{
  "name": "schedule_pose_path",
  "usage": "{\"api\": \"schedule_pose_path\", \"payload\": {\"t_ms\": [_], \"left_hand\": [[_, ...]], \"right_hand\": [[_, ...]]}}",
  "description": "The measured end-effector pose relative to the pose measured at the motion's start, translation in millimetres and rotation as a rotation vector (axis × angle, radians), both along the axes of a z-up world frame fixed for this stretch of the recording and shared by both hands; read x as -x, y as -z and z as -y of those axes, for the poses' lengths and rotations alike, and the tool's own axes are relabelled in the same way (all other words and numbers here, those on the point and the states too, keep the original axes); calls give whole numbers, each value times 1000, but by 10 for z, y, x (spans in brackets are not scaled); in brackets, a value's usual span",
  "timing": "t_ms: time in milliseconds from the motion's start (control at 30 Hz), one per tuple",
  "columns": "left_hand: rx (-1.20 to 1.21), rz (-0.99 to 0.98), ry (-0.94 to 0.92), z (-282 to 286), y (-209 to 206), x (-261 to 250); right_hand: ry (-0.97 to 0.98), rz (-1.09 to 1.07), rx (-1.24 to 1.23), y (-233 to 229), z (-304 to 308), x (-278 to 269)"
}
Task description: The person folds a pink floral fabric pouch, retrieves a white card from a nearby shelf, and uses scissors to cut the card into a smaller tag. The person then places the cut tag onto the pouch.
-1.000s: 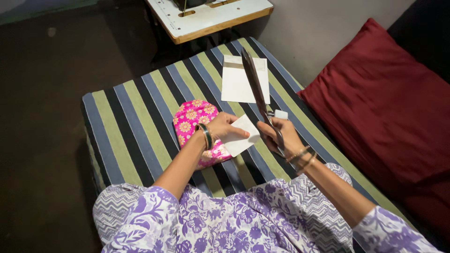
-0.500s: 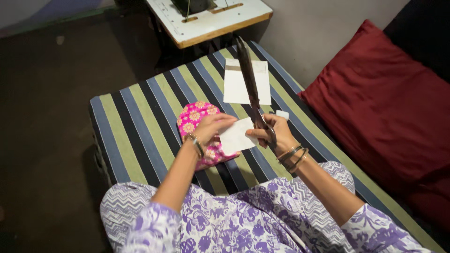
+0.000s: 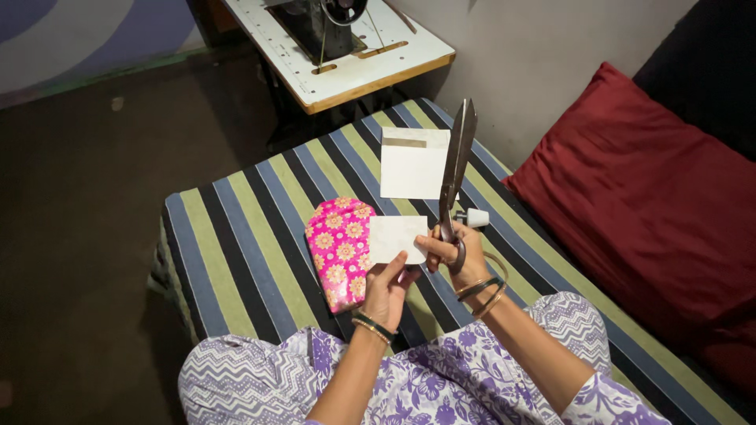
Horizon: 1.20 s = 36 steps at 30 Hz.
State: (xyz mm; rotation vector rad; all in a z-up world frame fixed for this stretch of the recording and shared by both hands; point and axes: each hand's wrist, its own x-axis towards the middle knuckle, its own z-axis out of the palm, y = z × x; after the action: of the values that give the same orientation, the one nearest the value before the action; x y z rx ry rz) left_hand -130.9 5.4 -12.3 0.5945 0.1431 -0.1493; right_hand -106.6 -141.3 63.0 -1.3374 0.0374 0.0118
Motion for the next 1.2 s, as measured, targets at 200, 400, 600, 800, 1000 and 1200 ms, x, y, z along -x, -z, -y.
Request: {"api": "schedule_pose_path", "payload": {"t_ms": [200,400,600,800,1000,1200], "left_hand": [[-170,-49,-173,146,40,-166],[-74,-122,-350,138,-47,-251],[-103,-173,-424,176,-131,-285],[-141,-304,-391,204,-216,-271],[-83,-245,-370,269,-269,-294],[-195,-274,-342,273,-275,-276]], "right_hand": [[4,8,99,156,18,138],[2,-143,-5,532,-22,461],[-106,-177,11,906,-83,684],[-181,-212,-53,1078,-141,783],[-215,-218,60,1001,-103,769],[-202,-220,146,903,-91,761]]}}
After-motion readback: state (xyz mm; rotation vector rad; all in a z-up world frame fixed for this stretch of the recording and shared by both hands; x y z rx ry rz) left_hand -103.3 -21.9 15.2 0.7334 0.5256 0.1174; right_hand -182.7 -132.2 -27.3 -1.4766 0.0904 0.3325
